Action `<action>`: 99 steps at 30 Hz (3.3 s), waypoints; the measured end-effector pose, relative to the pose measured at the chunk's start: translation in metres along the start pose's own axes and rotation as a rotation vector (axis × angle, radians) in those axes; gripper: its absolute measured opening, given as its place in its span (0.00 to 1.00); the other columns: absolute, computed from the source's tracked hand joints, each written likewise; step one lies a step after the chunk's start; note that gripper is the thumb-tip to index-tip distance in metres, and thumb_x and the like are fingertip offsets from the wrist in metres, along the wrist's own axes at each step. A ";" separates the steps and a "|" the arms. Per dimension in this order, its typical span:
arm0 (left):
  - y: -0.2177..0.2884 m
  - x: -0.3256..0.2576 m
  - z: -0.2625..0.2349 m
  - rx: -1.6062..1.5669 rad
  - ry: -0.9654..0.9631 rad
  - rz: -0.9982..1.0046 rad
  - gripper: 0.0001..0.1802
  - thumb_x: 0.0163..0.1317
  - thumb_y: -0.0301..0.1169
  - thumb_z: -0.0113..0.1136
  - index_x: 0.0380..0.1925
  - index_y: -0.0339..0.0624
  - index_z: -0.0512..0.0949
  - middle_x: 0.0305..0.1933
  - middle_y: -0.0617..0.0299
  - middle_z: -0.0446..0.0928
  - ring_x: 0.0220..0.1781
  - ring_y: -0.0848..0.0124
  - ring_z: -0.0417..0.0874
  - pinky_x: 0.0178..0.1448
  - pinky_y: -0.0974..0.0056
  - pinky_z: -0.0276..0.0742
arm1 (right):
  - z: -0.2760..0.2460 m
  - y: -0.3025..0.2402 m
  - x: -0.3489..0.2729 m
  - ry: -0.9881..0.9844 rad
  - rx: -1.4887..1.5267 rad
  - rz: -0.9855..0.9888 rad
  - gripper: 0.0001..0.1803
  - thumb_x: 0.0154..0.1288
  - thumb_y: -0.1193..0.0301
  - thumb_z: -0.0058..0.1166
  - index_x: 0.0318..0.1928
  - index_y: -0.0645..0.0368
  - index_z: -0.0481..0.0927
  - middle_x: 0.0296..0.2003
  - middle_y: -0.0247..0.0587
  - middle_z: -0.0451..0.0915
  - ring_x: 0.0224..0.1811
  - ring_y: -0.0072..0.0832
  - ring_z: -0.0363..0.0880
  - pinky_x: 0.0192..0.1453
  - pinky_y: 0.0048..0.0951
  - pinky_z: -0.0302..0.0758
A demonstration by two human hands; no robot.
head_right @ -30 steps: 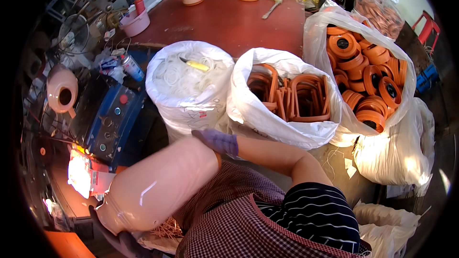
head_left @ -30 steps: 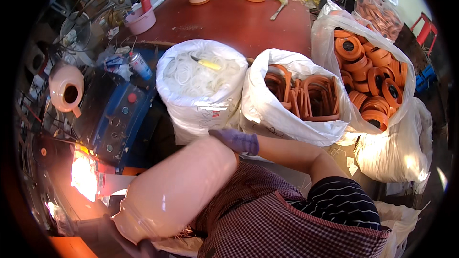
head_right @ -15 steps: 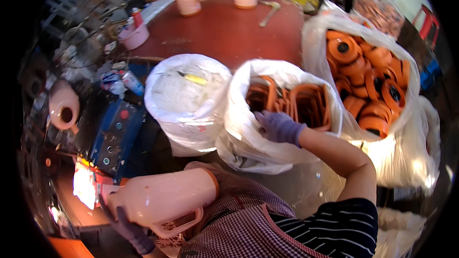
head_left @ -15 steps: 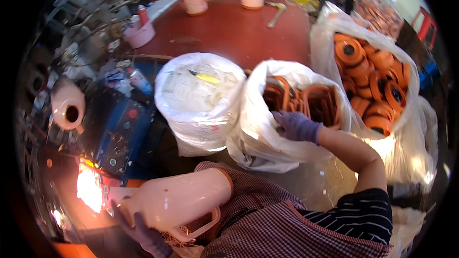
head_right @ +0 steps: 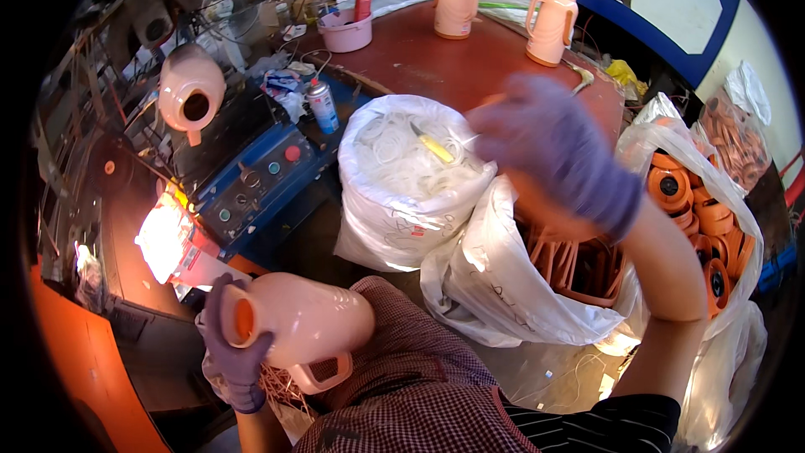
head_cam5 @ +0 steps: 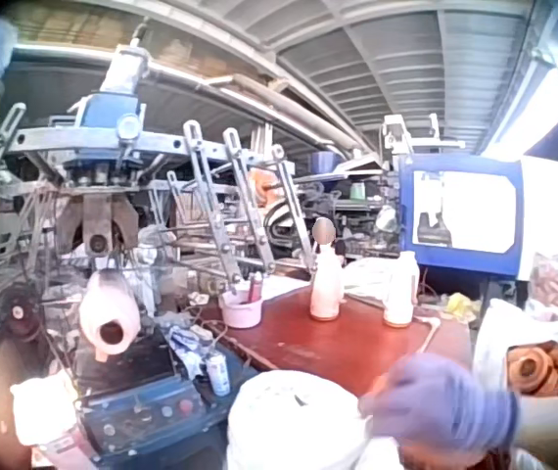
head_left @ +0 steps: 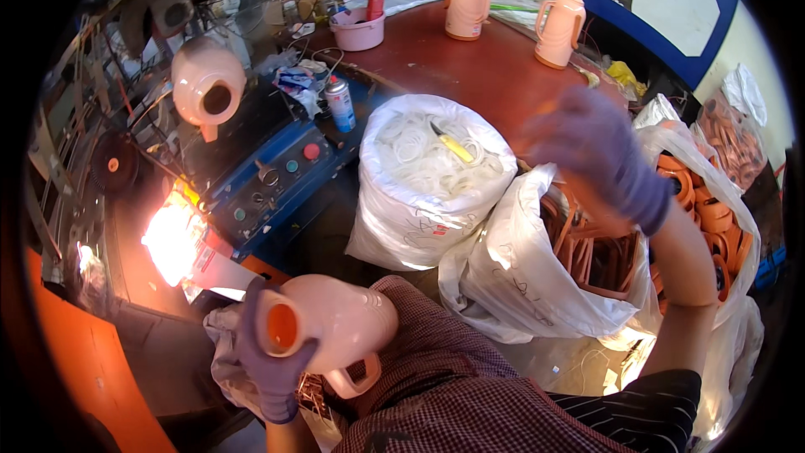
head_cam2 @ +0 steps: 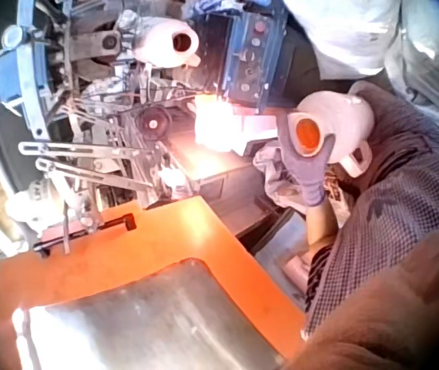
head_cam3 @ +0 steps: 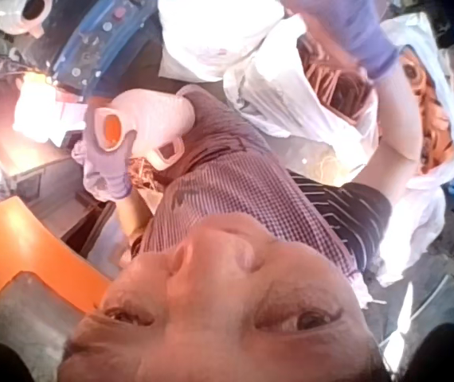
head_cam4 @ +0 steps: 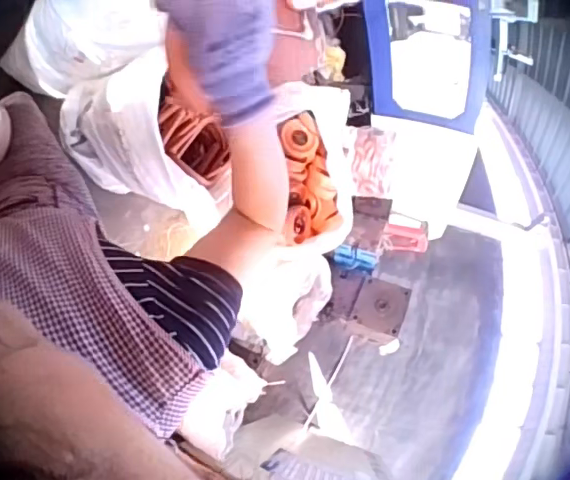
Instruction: The person assembles pink plastic kettles by retrieving them from a machine, inserting orange handles, and placing them on a table. They also affix labels to the kettles and insert small orange rings into the spouts.
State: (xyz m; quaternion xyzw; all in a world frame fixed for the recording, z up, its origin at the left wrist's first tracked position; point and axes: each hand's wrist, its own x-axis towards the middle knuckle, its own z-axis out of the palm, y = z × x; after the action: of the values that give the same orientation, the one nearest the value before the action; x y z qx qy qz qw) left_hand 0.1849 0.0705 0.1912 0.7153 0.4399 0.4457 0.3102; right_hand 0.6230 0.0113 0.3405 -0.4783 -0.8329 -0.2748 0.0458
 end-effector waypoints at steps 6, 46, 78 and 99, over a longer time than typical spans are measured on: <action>0.020 0.005 0.023 0.399 -0.216 0.466 0.48 0.34 0.44 0.82 0.58 0.40 0.73 0.58 0.52 0.75 0.68 0.44 0.68 0.72 0.41 0.61 | 0.015 -0.159 0.120 0.463 0.654 -0.671 0.13 0.64 0.64 0.51 0.47 0.51 0.80 0.56 0.39 0.77 0.60 0.41 0.74 0.64 0.43 0.71; 0.015 -0.016 -0.012 -0.394 0.031 -0.065 0.50 0.42 0.34 0.80 0.67 0.34 0.66 0.65 0.45 0.71 0.68 0.52 0.73 0.69 0.53 0.69 | 0.208 -0.240 0.112 -0.280 3.059 0.808 0.14 0.68 0.63 0.46 0.33 0.62 0.76 0.42 0.55 0.77 0.47 0.40 0.79 0.56 0.38 0.77; -0.007 0.019 0.008 -0.997 0.446 -0.297 0.17 0.69 0.41 0.60 0.33 0.35 0.82 0.28 0.69 0.78 0.32 0.83 0.75 0.37 0.72 0.73 | 0.159 -0.144 0.009 -0.695 1.580 0.479 0.27 0.68 0.71 0.52 0.66 0.65 0.66 0.61 0.43 0.73 0.62 0.33 0.72 0.61 0.33 0.73; -0.125 0.092 0.102 -0.234 -0.142 -0.150 0.16 0.64 0.32 0.64 0.49 0.35 0.81 0.49 0.56 0.84 0.51 0.72 0.83 0.55 0.67 0.77 | 0.107 0.114 -0.076 0.517 0.498 1.139 0.23 0.71 0.57 0.55 0.52 0.67 0.78 0.37 0.41 0.82 0.32 0.22 0.80 0.33 0.27 0.75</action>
State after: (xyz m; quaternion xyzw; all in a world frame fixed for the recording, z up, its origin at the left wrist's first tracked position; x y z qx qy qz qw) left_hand 0.2532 0.2011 0.0789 0.6690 0.4142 0.4177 0.4542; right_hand 0.7777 0.0505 0.2717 -0.7370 -0.4512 -0.1132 0.4903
